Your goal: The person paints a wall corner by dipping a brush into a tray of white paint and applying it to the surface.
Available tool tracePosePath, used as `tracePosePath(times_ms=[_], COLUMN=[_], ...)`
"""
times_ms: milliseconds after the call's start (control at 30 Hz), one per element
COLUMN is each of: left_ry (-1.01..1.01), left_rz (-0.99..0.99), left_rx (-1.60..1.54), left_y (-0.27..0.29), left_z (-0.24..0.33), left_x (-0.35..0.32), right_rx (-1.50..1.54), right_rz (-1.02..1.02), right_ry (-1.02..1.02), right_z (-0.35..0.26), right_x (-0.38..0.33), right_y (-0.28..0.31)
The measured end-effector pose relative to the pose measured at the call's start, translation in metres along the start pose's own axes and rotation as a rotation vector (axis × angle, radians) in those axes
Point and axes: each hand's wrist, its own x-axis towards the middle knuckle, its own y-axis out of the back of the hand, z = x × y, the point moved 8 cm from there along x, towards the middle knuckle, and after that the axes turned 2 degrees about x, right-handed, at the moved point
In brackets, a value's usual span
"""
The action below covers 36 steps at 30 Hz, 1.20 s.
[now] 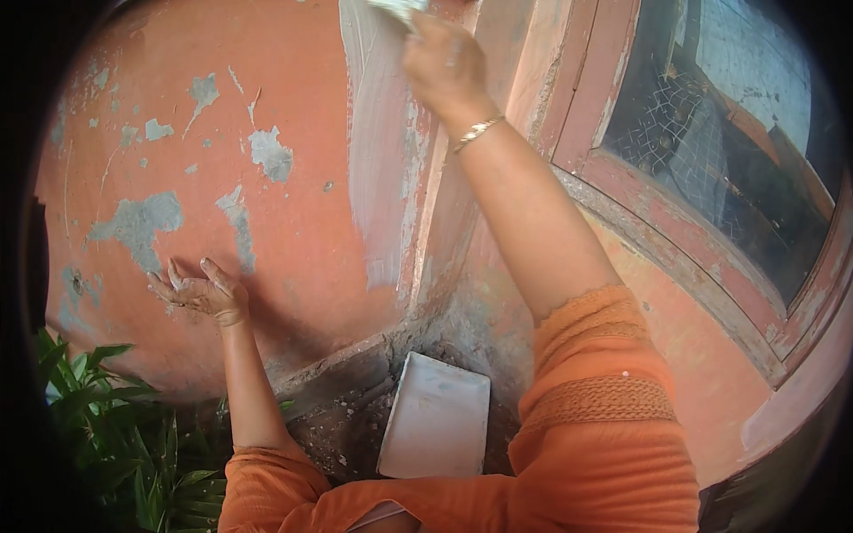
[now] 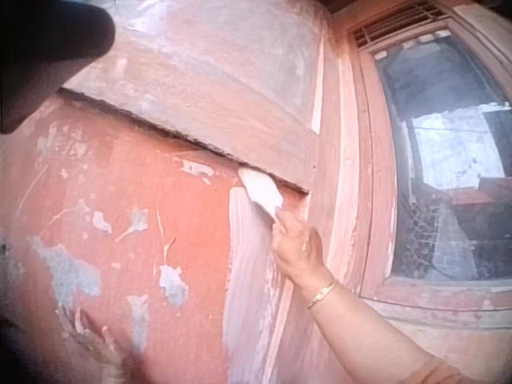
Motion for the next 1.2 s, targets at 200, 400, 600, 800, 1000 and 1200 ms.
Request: tracePosePath(times_ms=[200, 400, 600, 800, 1000, 1200], left_ry=[0.011, 0.036, -0.005, 0.001, 0.008, -0.007], left_rz=[0.019, 0.021, 0.043, 0.04, 0.002, 0.032], left_rx=[-0.028, -0.077, -0.05, -0.037, 0.008, -0.01], left_y=[0.003, 0.001, 0.001, -0.001, 0.003, -0.001], left_z=[-0.004, -0.004, -0.006, -0.004, -0.005, -0.001], left_x=[0.001, 0.0, 0.0, -0.003, -0.001, -0.003], right_rx=[-0.038, 0.068, -0.009, 0.08, 0.048, -0.072], right_rz=[-0.132, -0.108, -0.13, -0.615, -0.762, -0.907], right_ry=[-0.379, -0.378, -0.266, -0.368, -0.369, -0.256], right_z=[0.077, 0.071, 0.072, 0.049, 0.05, 0.085], right_x=[-0.022, -0.009, -0.056, -0.201, -0.195, -0.03], right_y=[0.018, 0.019, 0.0, 0.024, 0.042, 0.016])
